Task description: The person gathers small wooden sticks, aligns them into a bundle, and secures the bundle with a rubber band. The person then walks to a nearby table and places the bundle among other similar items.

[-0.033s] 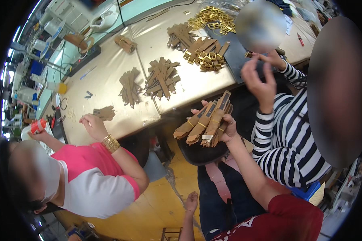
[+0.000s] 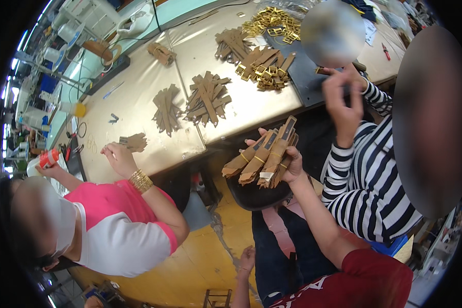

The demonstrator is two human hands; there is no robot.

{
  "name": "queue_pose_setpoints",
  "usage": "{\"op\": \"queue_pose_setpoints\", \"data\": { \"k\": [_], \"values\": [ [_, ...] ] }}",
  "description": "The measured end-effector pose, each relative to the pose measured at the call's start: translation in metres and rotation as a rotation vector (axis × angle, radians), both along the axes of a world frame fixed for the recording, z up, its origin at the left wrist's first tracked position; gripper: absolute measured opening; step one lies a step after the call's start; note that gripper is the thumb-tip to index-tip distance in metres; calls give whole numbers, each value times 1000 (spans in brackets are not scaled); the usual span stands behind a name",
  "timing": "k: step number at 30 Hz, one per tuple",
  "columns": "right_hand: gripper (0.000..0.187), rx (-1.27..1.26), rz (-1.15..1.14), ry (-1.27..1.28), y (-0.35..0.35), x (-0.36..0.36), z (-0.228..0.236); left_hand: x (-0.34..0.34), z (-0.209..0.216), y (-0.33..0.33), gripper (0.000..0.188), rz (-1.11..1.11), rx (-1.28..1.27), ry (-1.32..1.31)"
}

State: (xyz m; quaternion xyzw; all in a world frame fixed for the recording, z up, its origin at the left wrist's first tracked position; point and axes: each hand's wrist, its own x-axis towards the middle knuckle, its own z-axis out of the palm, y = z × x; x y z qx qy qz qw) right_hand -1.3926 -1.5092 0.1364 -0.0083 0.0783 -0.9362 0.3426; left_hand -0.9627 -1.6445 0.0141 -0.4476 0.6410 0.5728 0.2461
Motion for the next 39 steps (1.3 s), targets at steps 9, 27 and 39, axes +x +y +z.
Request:
{"op": "queue_pose_setpoints", "data": {
  "k": [9,27,39],
  "values": [
    [90,-77,38,-68,-13,-5,0,23,-2,39,36,24,-138,-240],
    [84,-8,106,-56,-61,10,43,29,-31,-1,38,82,-93,-149],
    [33,317,-142,518,-146,-307,213,47,-23,-90,30,21,-28,-237]
  ]
}}
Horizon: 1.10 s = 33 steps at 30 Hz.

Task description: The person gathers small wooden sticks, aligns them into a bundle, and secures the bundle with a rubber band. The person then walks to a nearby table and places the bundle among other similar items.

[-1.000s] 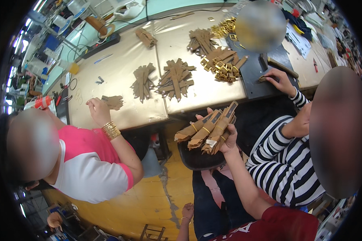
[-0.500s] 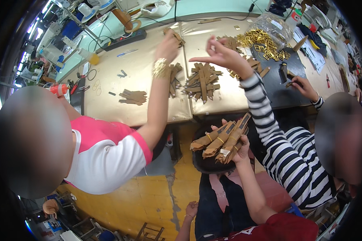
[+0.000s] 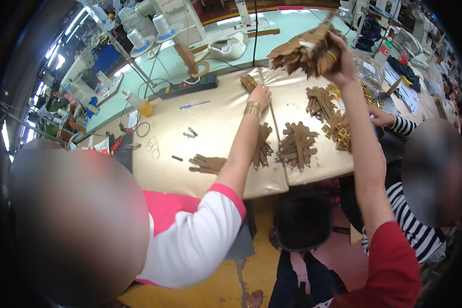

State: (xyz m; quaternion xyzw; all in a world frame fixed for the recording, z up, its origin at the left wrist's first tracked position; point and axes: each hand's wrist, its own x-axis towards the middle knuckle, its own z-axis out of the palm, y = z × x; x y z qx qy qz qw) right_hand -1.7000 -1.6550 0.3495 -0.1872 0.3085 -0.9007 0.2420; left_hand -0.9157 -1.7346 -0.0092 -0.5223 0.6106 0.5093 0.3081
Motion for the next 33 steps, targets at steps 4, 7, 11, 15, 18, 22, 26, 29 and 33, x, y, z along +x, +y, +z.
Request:
{"op": "queue_pose_setpoints", "data": {
  "k": [4,7,11,15,18,22,26,29,33],
  "values": [
    [36,558,3,-183,-30,-92,-33,-248,39,-116,27,-610,-336,361],
    [40,1084,77,-272,-59,-128,-63,-529,76,-222,26,-1206,-1000,676],
    [48,1516,-95,-33,-107,-136,-106,-720,127,-269,24,-1684,-1608,277],
    [100,1833,-366,13,-156,-124,-143,-744,144,-269,25,-1553,-1904,149],
    [117,2060,-565,182,-173,-109,-170,-749,146,-281,28,-1395,-1886,269],
    [115,2076,-764,325,-182,-95,-193,-749,156,-297,32,-1744,-1571,302],
    [115,2036,-744,349,-182,-90,-188,-720,173,-302,31,-1764,-1513,323],
    [99,1893,-734,434,-173,-66,-180,-693,176,-304,31,-1705,-1471,358],
    [83,1536,-766,486,-130,43,-173,-646,174,-296,31,-1588,-1425,427]
  ]
}}
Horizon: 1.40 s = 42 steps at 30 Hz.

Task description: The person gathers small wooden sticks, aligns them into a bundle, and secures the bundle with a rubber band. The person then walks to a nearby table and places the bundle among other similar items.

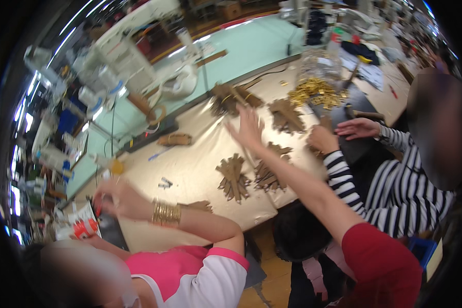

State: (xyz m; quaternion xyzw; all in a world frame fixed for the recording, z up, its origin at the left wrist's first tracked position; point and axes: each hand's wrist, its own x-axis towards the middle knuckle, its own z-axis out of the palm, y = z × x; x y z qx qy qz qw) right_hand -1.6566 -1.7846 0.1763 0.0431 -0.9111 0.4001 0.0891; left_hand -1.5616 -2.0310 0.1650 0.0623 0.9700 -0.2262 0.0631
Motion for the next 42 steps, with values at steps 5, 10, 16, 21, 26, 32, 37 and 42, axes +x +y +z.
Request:
{"op": "queue_pose_setpoints", "data": {
  "k": [5,10,16,21,26,32,37,42],
  "values": [
    [20,-258,249,-361,125,259,29,69,2,44,30,-20,168,111],
    [24,-370,248,-683,262,442,115,121,-10,98,30,-114,302,236],
    [39,-367,-190,360,380,512,309,153,-11,210,31,-337,457,166],
    [46,-221,44,930,434,641,403,227,-17,354,31,-615,585,-133],
    [43,-196,17,1048,494,769,404,353,-45,514,32,-809,706,-575],
    [40,-204,-40,1079,554,869,397,487,-91,647,33,-901,874,-1029],
    [38,-216,-62,1130,619,897,395,510,-138,713,34,-968,1102,-1200],
    [37,-186,-109,1156,713,901,386,470,-153,774,34,-820,772,-1242]
  ]
}}
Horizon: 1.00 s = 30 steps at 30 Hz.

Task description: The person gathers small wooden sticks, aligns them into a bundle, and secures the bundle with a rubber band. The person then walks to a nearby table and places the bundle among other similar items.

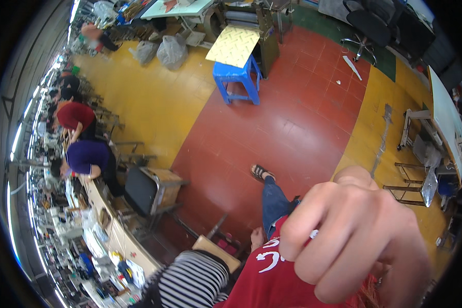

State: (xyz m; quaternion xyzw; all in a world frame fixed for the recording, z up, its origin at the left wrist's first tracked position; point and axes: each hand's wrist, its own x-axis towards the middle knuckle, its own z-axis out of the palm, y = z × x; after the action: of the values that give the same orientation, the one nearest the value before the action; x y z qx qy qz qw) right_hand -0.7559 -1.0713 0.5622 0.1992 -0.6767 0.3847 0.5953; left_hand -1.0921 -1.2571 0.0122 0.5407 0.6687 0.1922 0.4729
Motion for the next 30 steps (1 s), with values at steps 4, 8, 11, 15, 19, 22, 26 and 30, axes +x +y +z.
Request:
{"op": "queue_pose_setpoints", "data": {
  "k": [4,8,11,15,19,22,26,30],
  "values": [
    [35,3,-177,23,75,-1,9,-50,20,89,35,-279,-412,298],
    [35,-4,-412,13,137,19,44,-78,24,243,35,-486,-467,437],
    [34,-5,-636,42,178,36,58,-78,16,402,35,-538,-326,474],
    [34,-31,-759,43,220,64,60,-32,12,606,36,-216,-341,390],
    [31,-41,-564,3,257,115,50,95,37,710,25,57,-192,-39],
    [27,-32,-265,-45,289,164,42,214,66,707,20,-60,45,-285],
    [22,-33,142,-122,349,198,35,293,95,626,38,-578,209,21],
    [37,-44,469,-276,417,206,23,234,86,553,52,-505,-110,302]
  ]
}}
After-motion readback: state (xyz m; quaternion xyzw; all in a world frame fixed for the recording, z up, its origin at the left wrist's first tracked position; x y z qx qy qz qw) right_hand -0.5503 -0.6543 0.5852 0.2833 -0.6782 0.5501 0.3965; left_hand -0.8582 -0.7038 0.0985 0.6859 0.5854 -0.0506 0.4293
